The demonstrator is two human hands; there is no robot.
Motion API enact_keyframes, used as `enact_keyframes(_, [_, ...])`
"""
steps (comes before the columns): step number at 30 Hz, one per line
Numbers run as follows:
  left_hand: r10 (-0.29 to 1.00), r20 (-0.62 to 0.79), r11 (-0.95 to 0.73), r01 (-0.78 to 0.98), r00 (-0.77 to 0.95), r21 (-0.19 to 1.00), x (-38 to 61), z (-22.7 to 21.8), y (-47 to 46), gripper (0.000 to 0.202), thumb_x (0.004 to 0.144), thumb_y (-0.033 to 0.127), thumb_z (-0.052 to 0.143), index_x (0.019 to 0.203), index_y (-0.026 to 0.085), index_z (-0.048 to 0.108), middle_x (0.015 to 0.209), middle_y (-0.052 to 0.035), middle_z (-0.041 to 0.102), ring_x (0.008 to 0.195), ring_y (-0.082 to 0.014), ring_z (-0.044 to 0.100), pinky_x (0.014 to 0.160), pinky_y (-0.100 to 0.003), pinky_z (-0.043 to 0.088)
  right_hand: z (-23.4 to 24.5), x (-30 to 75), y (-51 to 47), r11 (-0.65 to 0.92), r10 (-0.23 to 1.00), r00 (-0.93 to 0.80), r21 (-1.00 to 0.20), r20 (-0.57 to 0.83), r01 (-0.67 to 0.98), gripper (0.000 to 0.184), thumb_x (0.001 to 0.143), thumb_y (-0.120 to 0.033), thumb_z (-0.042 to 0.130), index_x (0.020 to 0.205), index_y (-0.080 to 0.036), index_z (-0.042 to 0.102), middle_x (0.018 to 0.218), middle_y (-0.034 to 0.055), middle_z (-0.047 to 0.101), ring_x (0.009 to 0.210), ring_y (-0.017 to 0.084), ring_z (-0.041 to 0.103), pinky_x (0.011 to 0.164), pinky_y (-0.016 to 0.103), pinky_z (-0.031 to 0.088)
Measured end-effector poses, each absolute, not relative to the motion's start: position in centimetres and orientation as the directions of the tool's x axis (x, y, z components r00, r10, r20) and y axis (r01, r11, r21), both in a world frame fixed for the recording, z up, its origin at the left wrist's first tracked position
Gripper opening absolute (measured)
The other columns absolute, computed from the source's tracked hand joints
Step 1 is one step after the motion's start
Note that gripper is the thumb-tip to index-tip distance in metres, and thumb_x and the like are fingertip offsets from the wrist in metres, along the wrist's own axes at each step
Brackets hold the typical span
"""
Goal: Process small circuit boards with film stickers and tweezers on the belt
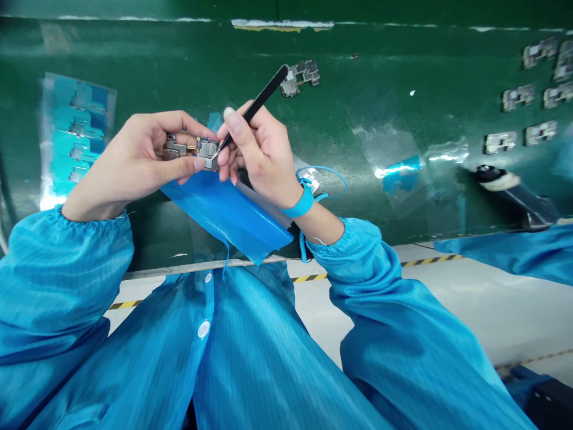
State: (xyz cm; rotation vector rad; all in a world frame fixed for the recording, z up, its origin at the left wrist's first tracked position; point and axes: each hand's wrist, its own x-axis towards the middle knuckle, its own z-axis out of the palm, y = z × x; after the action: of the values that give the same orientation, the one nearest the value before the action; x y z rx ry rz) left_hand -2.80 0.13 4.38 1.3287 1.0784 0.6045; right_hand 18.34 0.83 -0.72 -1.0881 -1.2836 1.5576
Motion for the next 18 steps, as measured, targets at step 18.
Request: enact_keyframes(18, [0.88,-0.144,0.104,0.111,0.453,0.988,-2.8,3.3,0.4,0.025,0.098,0.01,0.083,0.122,0.013,0.08,0.094,-0.0071,0.084,0.07,-0.0139,0.069,0.058,-0.025,0.045,-1.3,17.8,0.8,-0.073,0.969,-0.244,-0.989,-0.039,-0.129,0.056,0.095,-0.086,0.07,0.096,-0.031,0.061,0.068,-0.0049,0.068,0.051,0.014,0.067,0.042,0.028,0.048])
